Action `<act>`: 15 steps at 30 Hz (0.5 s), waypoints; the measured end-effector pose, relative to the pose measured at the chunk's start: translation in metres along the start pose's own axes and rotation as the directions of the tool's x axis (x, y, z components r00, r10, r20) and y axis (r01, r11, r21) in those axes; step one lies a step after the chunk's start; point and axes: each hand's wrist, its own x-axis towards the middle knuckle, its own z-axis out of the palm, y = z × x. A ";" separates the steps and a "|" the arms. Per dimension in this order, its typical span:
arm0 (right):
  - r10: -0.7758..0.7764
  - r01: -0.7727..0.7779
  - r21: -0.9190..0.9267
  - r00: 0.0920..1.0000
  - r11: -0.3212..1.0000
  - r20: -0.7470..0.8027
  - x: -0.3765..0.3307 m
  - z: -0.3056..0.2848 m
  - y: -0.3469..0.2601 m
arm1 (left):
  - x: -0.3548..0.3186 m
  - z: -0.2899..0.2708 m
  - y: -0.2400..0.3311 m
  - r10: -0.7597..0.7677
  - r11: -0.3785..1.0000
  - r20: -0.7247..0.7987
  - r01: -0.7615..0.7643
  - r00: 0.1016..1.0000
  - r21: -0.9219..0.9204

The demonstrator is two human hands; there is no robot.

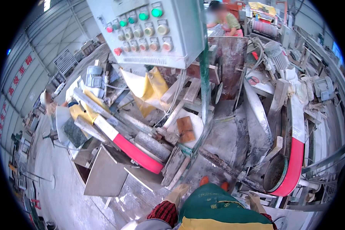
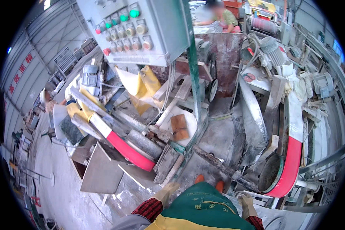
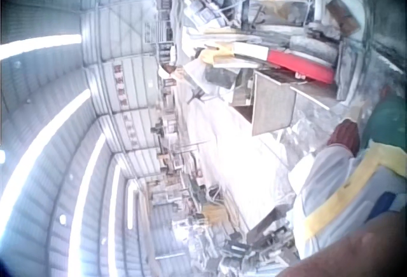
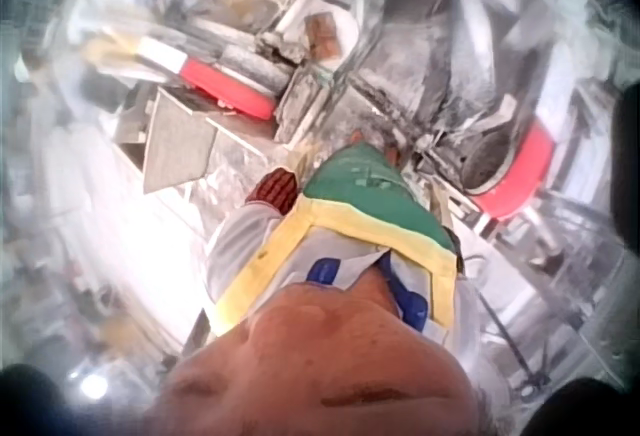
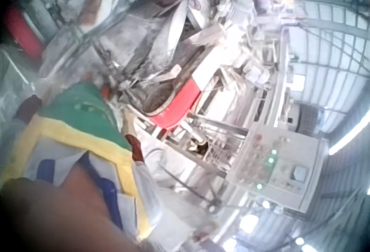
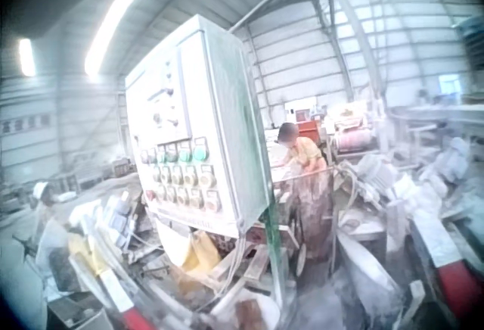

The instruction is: The person repeatedly picks up white rectangular sheets from a conveyor belt and places them into a hopper. They also handle small brown blocks, placing them into the same hopper. The task is performed continuously in a factory setting.

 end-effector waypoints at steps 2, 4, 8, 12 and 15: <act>-0.020 0.020 0.002 1.000 1.000 0.003 -0.004 0.002 -0.004 | 0.006 0.003 -0.006 -0.044 0.998 0.044 0.047 0.998 -0.048; -0.054 0.054 -0.028 0.998 0.998 0.014 -0.007 0.001 -0.006 | 0.012 0.003 -0.012 -0.131 0.983 0.164 0.149 0.978 -0.108; -0.070 0.070 -0.011 0.997 0.997 0.012 -0.009 0.007 -0.009 | 0.025 0.011 -0.039 -0.072 0.993 0.109 0.082 0.991 -0.089; -0.073 0.073 -0.006 0.997 0.997 -0.006 -0.007 0.010 -0.003 | 0.024 0.011 -0.037 -0.156 0.973 0.078 0.167 0.985 -0.162; -0.102 0.101 -0.026 0.995 0.995 -0.013 -0.003 0.011 0.004 | 0.022 0.004 -0.034 -0.187 0.967 0.101 0.201 0.977 -0.159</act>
